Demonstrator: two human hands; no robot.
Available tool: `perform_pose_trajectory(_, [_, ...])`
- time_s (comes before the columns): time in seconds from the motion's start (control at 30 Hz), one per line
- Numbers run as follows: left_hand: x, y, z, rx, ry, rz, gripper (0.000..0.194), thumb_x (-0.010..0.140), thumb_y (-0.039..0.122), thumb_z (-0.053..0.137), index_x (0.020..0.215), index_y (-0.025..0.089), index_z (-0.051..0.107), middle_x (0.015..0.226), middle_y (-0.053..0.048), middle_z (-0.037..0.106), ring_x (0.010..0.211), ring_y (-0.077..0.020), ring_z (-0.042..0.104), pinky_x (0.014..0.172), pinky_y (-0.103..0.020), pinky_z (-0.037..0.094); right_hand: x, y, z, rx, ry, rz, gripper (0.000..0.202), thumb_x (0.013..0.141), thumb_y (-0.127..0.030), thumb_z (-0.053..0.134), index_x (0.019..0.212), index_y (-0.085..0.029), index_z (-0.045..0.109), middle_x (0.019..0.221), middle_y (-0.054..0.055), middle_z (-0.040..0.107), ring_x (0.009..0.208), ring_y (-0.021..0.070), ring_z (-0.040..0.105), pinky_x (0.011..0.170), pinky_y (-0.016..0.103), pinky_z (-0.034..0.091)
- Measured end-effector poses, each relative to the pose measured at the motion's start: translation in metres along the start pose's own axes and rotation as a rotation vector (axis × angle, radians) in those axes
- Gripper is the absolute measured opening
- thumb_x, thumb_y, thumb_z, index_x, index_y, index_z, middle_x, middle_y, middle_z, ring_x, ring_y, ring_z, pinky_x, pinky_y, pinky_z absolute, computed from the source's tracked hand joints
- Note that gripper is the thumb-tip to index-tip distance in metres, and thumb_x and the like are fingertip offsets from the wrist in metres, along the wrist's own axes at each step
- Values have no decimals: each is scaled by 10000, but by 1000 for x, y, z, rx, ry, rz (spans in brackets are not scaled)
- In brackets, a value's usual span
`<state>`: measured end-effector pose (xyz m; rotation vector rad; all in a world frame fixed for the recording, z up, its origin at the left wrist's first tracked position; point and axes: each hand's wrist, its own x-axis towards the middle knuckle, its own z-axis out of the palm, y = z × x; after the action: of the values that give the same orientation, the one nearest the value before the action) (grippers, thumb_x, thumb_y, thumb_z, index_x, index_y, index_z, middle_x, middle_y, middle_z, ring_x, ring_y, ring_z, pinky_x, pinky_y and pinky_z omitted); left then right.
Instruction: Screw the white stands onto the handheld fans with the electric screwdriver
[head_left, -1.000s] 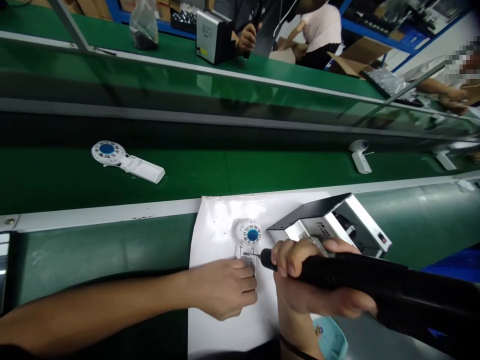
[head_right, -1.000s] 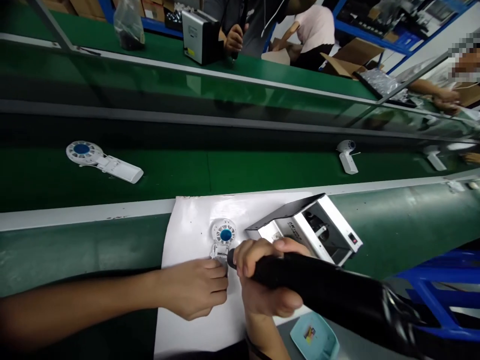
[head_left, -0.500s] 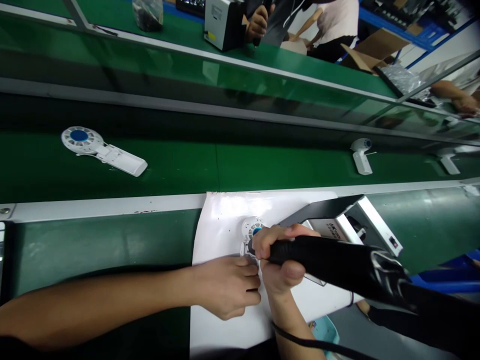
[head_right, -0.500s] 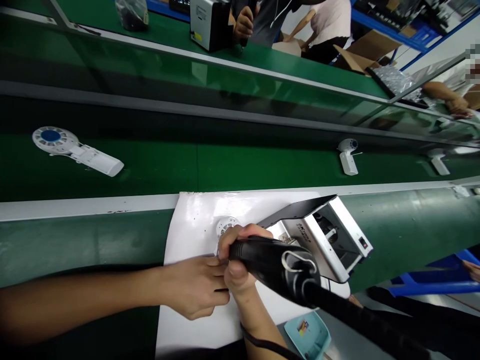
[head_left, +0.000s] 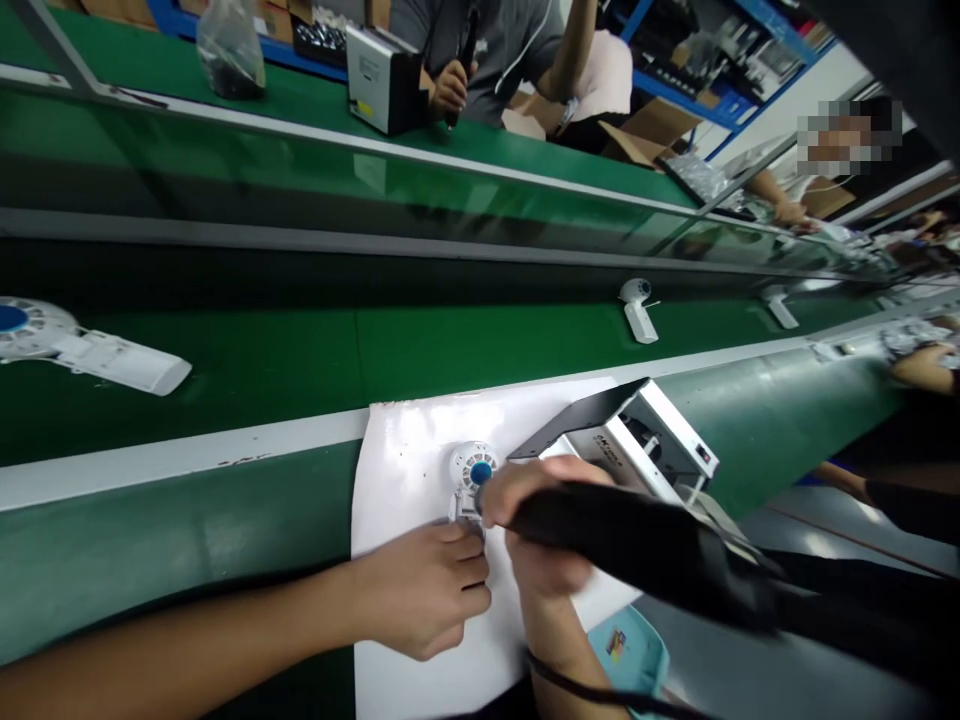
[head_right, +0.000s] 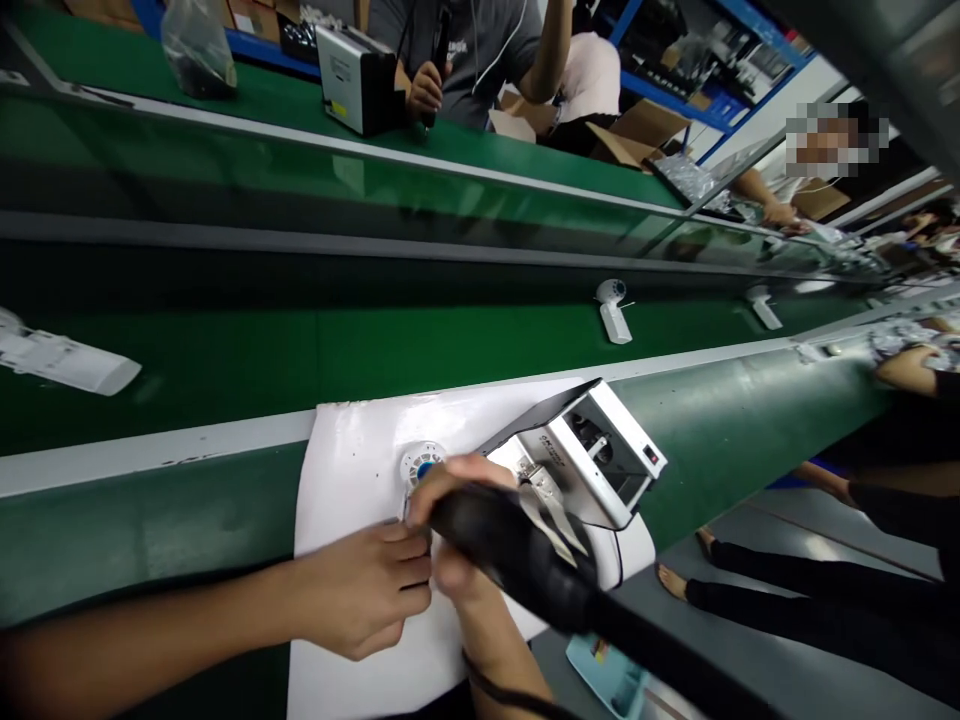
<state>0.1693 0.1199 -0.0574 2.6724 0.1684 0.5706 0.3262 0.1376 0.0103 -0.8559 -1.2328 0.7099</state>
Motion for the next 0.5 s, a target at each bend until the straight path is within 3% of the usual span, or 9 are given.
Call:
perform_pose_trajectory(0.07, [1, 0, -5, -19, -23, 12, 138, 885, 254, 728, 922, 193, 610, 937, -65, 647, 913, -254, 564, 881, -402, 469, 13, -31, -16, -71, 174, -191, 615, 928, -769, 608, 1332, -305, 605, 779, -19, 695, 544, 189, 622, 490, 375, 530])
perform_pose_trajectory(0.13, [2, 0, -8, -38, -33, 11, 133, 891, 239, 718, 901, 194, 593, 903, -56, 622, 875, -240, 553, 836, -385, 455, 26, -60, -34, -173, 283, -215, 570, 934, -665, 688, 1375, -314, 601, 870, -15, 721, 591, 190, 647, 535, 388, 561])
perform_pose_trajectory(0.2, [2, 0, -8, -45, -34, 4, 130, 907, 243, 708, 902, 192, 589, 897, -51, 616, 865, -232, 547, 830, -378, 448, 35, -76, -49, -235, 341, -216, 496, 945, -641, 683, 1308, -308, 620, 773, -53, 676, 506, 158, 569, 498, 357, 526])
perform_pose_trajectory(0.27, [1, 1, -8, -52, -26, -1, 131, 917, 244, 700, 897, 190, 583, 897, -47, 617, 866, -226, 543, 837, -377, 445, 40, -78, -60, -275, 366, -226, 504, 962, -722, 580, 1194, -277, 628, 630, -83, 585, 415, 138, 465, 431, 327, 462])
perform_pose_trajectory(0.37, [0, 2, -7, -69, -16, -4, 133, 908, 225, 700, 893, 188, 573, 906, -42, 617, 879, -223, 551, 850, -373, 440, 42, -65, -65, -308, 359, -211, 635, 957, -838, 400, 1120, -255, 588, 536, -97, 516, 359, 145, 422, 370, 320, 423])
perform_pose_trajectory(0.5, [0, 2, -6, -82, -20, -14, 137, 904, 216, 705, 892, 185, 572, 915, -40, 620, 876, -216, 546, 842, -370, 442, 40, -51, -61, -285, 358, -175, 614, 952, -850, 404, 1091, -269, 545, 511, -118, 502, 335, 133, 397, 349, 287, 404])
